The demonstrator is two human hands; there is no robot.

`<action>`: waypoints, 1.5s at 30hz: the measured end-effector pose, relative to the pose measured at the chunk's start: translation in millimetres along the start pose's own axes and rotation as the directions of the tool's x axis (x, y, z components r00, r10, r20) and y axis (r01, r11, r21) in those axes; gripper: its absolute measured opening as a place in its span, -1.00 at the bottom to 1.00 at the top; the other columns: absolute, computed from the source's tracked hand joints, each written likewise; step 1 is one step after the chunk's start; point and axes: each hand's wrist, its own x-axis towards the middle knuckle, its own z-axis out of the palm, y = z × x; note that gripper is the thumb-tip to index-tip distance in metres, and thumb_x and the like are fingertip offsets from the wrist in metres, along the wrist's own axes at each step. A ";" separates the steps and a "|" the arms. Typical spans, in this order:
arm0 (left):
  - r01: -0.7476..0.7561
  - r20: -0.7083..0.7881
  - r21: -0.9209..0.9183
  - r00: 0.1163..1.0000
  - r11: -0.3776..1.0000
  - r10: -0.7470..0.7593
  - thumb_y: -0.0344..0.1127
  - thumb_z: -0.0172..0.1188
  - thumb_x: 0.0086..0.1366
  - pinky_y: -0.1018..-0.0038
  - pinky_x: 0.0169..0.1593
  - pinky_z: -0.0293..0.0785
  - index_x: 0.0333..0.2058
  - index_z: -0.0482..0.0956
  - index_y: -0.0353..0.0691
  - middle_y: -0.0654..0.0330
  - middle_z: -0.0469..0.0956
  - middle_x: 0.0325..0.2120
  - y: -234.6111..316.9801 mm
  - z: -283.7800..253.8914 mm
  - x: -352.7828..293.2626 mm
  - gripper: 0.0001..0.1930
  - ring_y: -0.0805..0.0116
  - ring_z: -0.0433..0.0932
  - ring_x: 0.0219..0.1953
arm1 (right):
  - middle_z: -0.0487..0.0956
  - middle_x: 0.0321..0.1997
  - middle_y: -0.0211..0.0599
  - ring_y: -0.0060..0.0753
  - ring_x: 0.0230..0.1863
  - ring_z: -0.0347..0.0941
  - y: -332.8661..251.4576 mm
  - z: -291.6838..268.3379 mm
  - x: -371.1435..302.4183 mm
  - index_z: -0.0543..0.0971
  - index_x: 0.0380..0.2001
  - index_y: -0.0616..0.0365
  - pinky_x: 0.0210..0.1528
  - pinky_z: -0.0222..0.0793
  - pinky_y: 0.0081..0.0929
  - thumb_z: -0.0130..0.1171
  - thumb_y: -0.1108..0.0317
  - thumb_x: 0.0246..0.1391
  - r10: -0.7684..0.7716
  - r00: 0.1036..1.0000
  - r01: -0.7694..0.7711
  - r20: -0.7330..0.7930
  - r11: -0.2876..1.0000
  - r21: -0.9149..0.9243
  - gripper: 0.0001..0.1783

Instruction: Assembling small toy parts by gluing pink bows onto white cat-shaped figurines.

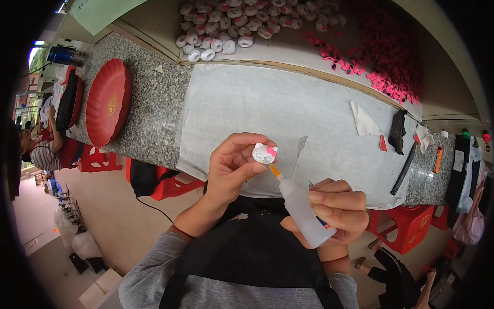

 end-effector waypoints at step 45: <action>-0.276 -0.274 0.243 0.900 0.930 0.339 -0.62 0.03 -0.06 0.61 -0.19 0.27 -0.23 0.30 -0.37 0.16 0.39 -0.32 26.7 -46.6 -6.8 -0.67 0.46 0.38 -0.28 | 0.43 -0.40 -0.16 -0.20 -0.31 0.34 195.4 -6.3 133.7 0.45 -0.44 0.15 -0.21 0.22 -0.41 0.03 0.45 -0.30 -0.071 0.811 0.564 0.581 0.362 -0.742 -0.79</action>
